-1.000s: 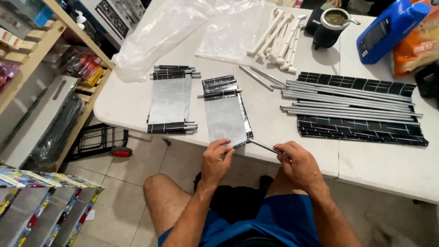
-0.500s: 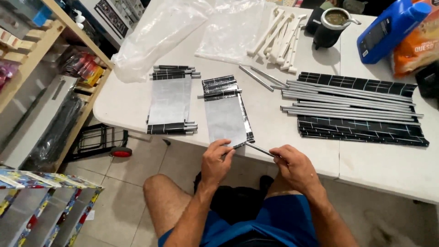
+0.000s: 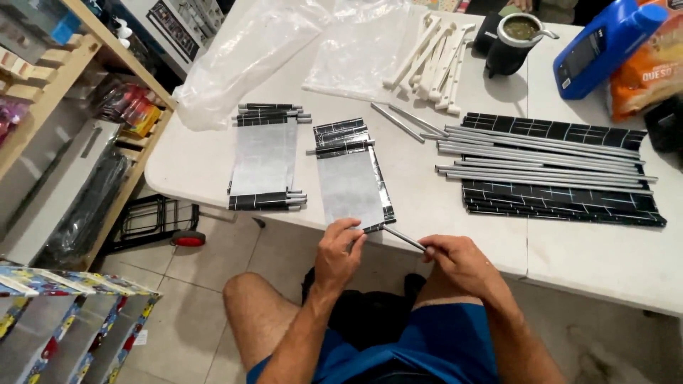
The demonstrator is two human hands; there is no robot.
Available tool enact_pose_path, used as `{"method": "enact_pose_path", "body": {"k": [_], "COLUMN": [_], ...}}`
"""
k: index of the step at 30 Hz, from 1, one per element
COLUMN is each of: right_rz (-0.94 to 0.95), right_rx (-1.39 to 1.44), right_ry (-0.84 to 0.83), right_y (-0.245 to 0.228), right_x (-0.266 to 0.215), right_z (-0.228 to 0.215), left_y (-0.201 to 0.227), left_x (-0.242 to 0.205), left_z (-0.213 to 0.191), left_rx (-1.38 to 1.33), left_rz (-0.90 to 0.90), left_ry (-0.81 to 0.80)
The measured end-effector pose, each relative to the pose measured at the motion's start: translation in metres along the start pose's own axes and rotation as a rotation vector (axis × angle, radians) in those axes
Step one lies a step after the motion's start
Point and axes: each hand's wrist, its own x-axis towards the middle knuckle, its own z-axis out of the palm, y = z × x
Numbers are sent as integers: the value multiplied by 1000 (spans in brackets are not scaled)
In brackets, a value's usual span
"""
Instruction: Assembling components of a portable shelving unit by inserting metal support rods into fabric sleeves.
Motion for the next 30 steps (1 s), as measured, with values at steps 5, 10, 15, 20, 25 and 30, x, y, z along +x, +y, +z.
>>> {"method": "enact_pose_path", "body": {"k": [5, 10, 15, 20, 25, 30], "right_rz": [154, 95, -79, -311, -273, -326], "right_rx": [279, 13, -194, -354, -201, -287], "right_ry": [-206, -201, 38, 219, 122, 176], "right_y": [14, -16, -16, -5, -32, -31], "right_x": [13, 13, 16, 27, 24, 24], "right_z": [-2, -19, -18, -13, -20, -15], "left_y": [-5, -26, -17, -33, -35, -31], "left_x": [-3, -8, 6, 17, 26, 27], "left_z": [3, 6, -7, -6, -3, 2], "left_rx": [58, 181, 297, 423, 456, 473], "left_rz": [52, 212, 291, 395, 436, 465], "left_ry": [15, -37, -110, -153, -265, -317]}}
